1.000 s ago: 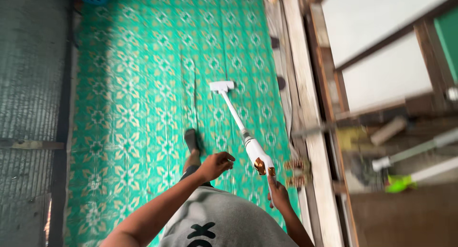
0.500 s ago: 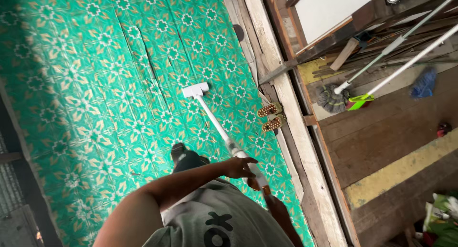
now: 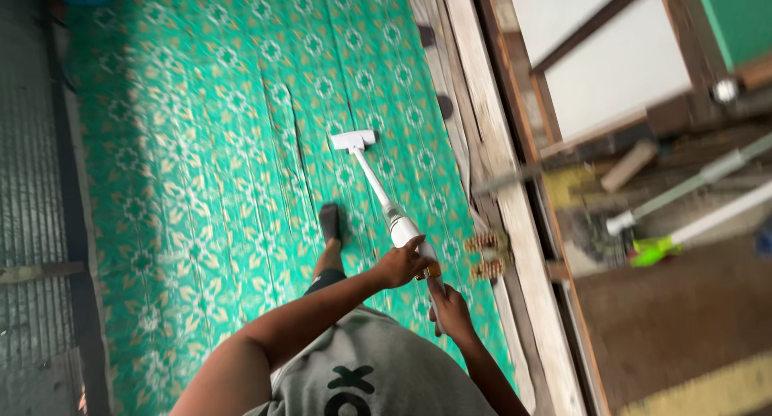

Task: The person vacuums a green patterned floor using a white cordless stick vacuum. They move the vacuum head back and forth across the floor in a small, cluttered room.

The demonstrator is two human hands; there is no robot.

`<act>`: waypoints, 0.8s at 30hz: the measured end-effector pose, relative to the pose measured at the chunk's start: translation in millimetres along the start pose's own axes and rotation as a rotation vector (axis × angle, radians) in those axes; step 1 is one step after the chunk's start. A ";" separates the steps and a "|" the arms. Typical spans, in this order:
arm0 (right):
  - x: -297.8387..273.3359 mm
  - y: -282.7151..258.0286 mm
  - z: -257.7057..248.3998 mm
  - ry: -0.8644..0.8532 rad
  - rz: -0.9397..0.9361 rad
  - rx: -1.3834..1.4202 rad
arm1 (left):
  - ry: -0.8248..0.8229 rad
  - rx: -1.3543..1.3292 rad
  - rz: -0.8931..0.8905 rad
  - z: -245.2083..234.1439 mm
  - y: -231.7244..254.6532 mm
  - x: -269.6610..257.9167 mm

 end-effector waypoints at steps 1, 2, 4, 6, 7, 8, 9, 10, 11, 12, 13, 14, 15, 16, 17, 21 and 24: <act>21.4 -23.1 0.2 -0.001 -0.018 0.001 | 0.025 0.036 0.027 -21.0 6.0 12.3; 41.9 -43.6 2.1 -0.005 -0.026 0.005 | 0.043 0.069 0.046 -38.9 11.7 20.9; 75.2 -78.9 4.7 -0.023 -0.033 0.022 | 0.099 0.053 0.083 -79.8 21.8 37.3; 113.5 -122.6 9.0 -0.048 -0.043 0.047 | 0.184 -0.039 0.131 -134.6 28.5 51.4; 127.9 -143.9 8.3 -0.048 -0.080 0.021 | 0.192 -0.040 0.108 -156.6 28.3 56.9; 143.6 -163.6 8.8 -0.051 -0.125 -0.003 | 0.206 -0.035 0.086 -177.5 25.1 59.9; 161.2 -184.0 9.4 -0.053 -0.171 -0.027 | 0.221 -0.031 0.065 -199.3 20.7 64.1; 178.9 -203.0 8.9 -0.053 -0.189 -0.053 | 0.241 -0.043 0.053 -222.2 16.3 68.8; 198.1 -223.5 8.6 -0.052 -0.208 -0.078 | 0.261 -0.056 0.042 -246.3 11.3 74.9; 206.3 -231.7 9.6 -0.057 -0.207 -0.105 | 0.272 -0.079 0.016 -257.0 4.3 74.0; 217.2 -242.2 8.0 -0.046 -0.201 -0.101 | 0.307 -0.097 -0.010 -268.8 -1.3 74.9; 233.1 -257.9 8.5 -0.036 -0.197 -0.091 | 0.342 -0.109 -0.035 -285.1 -6.9 77.1; 246.6 -270.9 9.3 -0.025 -0.194 -0.081 | 0.377 -0.121 -0.059 -298.4 -11.1 79.5; 261.6 -284.2 11.9 -0.032 -0.192 -0.077 | 0.382 -0.141 -0.060 -308.8 -12.1 84.5; 277.7 -297.2 13.8 -0.040 -0.189 -0.073 | 0.387 -0.161 -0.061 -315.9 -13.2 87.7; 347.7 -338.8 16.1 -0.121 -0.211 -0.028 | 0.465 -0.264 -0.112 -339.2 -27.0 107.7; 407.5 -371.5 15.3 -0.143 -0.258 -0.084 | 0.520 -0.356 -0.047 -362.2 -38.0 131.0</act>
Point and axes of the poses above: each hand's wrist, its own x-axis towards the middle knuckle, its own z-axis out of the palm, y = z × x, the point moved 8 cm from there along x, towards the middle knuckle, and after that the axes turned 6 degrees about -x, right-handed, at the moved point
